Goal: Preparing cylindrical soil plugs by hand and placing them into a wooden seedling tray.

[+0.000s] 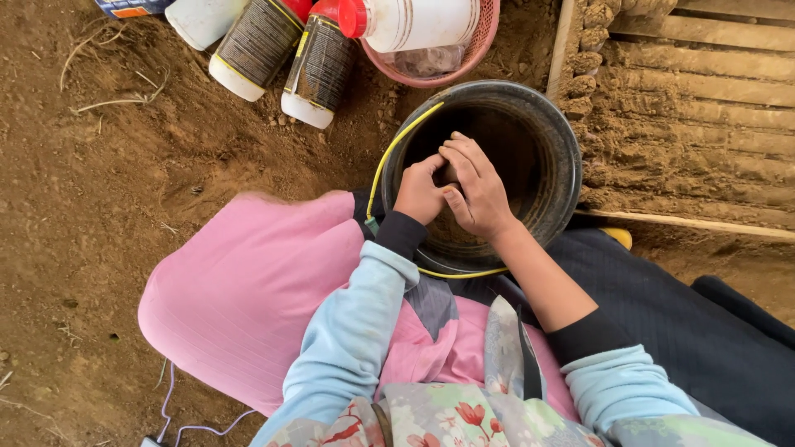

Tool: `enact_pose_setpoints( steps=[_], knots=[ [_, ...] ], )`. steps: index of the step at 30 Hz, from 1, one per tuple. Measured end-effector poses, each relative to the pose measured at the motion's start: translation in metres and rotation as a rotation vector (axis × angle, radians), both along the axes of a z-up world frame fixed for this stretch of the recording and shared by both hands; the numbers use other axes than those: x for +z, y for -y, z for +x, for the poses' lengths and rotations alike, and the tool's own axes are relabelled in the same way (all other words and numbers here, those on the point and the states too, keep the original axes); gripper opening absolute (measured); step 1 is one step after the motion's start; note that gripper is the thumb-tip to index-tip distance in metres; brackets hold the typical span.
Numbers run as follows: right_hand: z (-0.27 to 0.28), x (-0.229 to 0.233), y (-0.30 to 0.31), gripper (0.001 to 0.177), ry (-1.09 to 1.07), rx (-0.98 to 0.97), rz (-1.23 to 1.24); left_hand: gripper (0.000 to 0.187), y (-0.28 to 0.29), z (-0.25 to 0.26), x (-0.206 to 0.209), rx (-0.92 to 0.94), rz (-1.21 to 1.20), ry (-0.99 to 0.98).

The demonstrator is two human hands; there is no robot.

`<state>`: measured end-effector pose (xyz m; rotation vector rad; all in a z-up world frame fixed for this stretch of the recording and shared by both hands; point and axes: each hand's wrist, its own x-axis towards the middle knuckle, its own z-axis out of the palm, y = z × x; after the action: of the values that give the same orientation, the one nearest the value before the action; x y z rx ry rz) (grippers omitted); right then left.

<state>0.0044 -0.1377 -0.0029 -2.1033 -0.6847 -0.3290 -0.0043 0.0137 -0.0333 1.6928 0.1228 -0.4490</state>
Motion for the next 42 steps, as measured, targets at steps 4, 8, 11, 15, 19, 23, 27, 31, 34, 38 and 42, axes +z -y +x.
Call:
enact_pose_setpoints(
  steps=[4,8,11,15,19,23,27,31,34,38,42],
  knots=[
    [-0.001,0.004,0.001,0.064,0.029,-0.022,0.005,0.044,0.005,-0.001,0.003,0.029,-0.021,-0.024],
    [0.006,0.025,0.007,0.063,-0.01,-0.022,0.088,0.047,0.017,0.002,-0.006,0.05,-0.065,0.015],
    [0.021,0.05,0.025,0.059,-0.189,0.019,0.278,0.051,0.031,0.009,0.014,0.054,-0.131,0.023],
    [0.038,0.113,0.073,0.041,-0.442,0.143,0.189,0.07,0.042,0.012,0.041,0.002,-0.257,0.002],
    [0.041,0.15,0.09,0.061,-0.702,0.189,-0.106,0.083,0.048,0.008,0.036,-0.044,-0.247,-0.093],
    [0.04,0.152,0.07,0.074,-0.921,0.208,-0.356,0.092,0.051,0.007,0.025,-0.108,-0.219,-0.114],
    [0.027,0.104,0.066,0.048,-0.687,0.199,-0.571,0.094,0.054,0.009,0.025,-0.162,-0.095,-0.117],
    [0.025,0.084,0.077,0.034,-0.607,0.177,-0.619,0.093,0.058,0.007,0.012,-0.164,-0.124,-0.155],
    [0.03,0.079,0.094,0.037,-0.655,0.171,-0.616,0.096,0.068,0.009,0.005,-0.141,-0.166,-0.191],
    [0.04,0.109,0.133,0.034,-0.66,0.025,-0.499,0.091,0.077,0.016,0.015,-0.139,-0.214,-0.196],
    [0.049,0.112,0.197,0.042,-0.577,-0.186,-0.409,0.076,0.085,0.021,0.022,-0.172,-0.154,-0.176]
  ],
)
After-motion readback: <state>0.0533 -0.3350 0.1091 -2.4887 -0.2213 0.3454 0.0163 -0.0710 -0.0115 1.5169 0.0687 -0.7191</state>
